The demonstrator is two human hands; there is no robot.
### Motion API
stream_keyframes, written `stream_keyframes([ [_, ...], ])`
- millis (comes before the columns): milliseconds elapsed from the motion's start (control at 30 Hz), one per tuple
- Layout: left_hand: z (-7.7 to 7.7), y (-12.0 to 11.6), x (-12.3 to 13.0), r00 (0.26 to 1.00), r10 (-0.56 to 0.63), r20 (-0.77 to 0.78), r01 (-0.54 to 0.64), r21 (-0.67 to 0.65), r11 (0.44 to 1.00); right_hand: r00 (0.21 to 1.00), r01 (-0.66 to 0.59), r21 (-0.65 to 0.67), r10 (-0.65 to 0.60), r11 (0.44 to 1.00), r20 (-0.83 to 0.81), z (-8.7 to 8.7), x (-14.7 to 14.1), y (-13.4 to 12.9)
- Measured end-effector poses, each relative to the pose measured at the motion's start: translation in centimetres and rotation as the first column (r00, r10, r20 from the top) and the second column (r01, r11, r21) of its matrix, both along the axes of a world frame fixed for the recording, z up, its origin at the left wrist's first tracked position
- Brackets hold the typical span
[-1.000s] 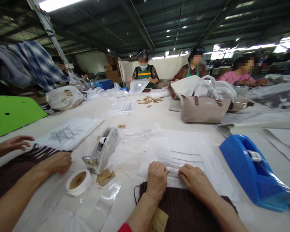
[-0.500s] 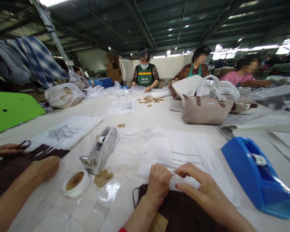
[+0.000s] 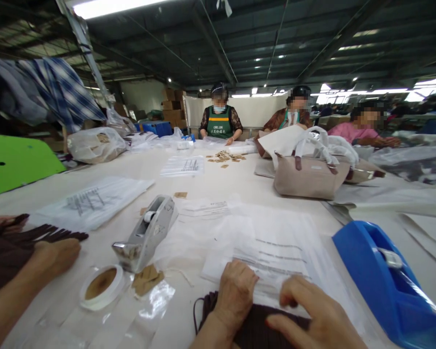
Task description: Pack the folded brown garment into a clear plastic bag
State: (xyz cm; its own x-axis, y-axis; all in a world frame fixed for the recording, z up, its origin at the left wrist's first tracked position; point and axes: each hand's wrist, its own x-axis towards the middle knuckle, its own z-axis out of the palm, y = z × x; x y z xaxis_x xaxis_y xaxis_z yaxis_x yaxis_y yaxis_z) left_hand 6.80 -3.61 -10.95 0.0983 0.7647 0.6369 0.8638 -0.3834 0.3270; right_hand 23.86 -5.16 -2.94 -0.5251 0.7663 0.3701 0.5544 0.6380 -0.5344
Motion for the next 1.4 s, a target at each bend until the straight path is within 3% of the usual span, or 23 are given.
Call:
stream_keyframes([
  [67,0.0,0.0,-0.1,1.0,0.001,-0.015,-0.001,-0.033,0.999,0.972,0.186,0.118,-0.2,0.975,0.12,-2.3,-0.6,1.3],
  [133,0.2,0.0,-0.1,1.0,0.009,-0.017,-0.01,-0.067,0.998,0.933,0.232,0.203,-0.277,0.951,0.231,-4.5,-0.8,2.2],
  [267,1.0,-0.2,-0.1,1.0,-0.005,-0.01,0.004,-0.139,0.99,0.924,0.296,0.1,-0.312,0.95,0.223,-6.7,-0.7,3.1],
  [467,1.7,-0.4,0.0,0.996,-0.084,0.018,0.086,-0.194,0.977,0.921,0.368,0.009,-0.365,0.93,0.135,-6.6,-0.8,3.4],
  [600,1.3,-0.3,0.0,0.995,-0.098,-0.007,0.095,-0.152,0.984,0.94,0.302,-0.042,-0.291,0.952,0.178,-6.2,-0.6,3.5],
  [733,1.0,-0.2,0.0,0.998,0.0,-0.057,-0.004,-0.067,0.998,0.946,0.196,0.134,-0.223,0.971,0.235,-6.0,-0.4,3.2],
  [900,1.3,-0.1,0.1,0.996,-0.03,-0.086,0.034,0.036,0.999,0.946,0.134,0.387,-0.234,0.912,0.224,-6.4,-0.2,3.3],
  [1000,1.6,-0.2,0.1,0.997,-0.021,-0.07,0.022,0.003,1.0,0.942,0.184,0.379,-0.273,0.907,0.194,-7.1,0.4,3.8],
  [1200,2.1,-0.5,-1.0,0.991,0.127,-0.043,-0.126,0.02,0.992,0.934,0.308,0.271,-0.344,0.912,0.095,-7.2,1.1,3.9],
  [1300,2.8,-0.4,-1.6,0.987,0.159,-0.029,-0.156,0.078,0.985,0.934,0.29,0.328,-0.341,0.899,0.109,-6.9,1.3,3.8],
  [1400,4.0,0.3,-2.7,0.982,0.19,-0.013,-0.188,0.103,0.977,0.905,0.289,0.437,-0.392,0.852,0.165,-6.8,1.6,3.9],
])
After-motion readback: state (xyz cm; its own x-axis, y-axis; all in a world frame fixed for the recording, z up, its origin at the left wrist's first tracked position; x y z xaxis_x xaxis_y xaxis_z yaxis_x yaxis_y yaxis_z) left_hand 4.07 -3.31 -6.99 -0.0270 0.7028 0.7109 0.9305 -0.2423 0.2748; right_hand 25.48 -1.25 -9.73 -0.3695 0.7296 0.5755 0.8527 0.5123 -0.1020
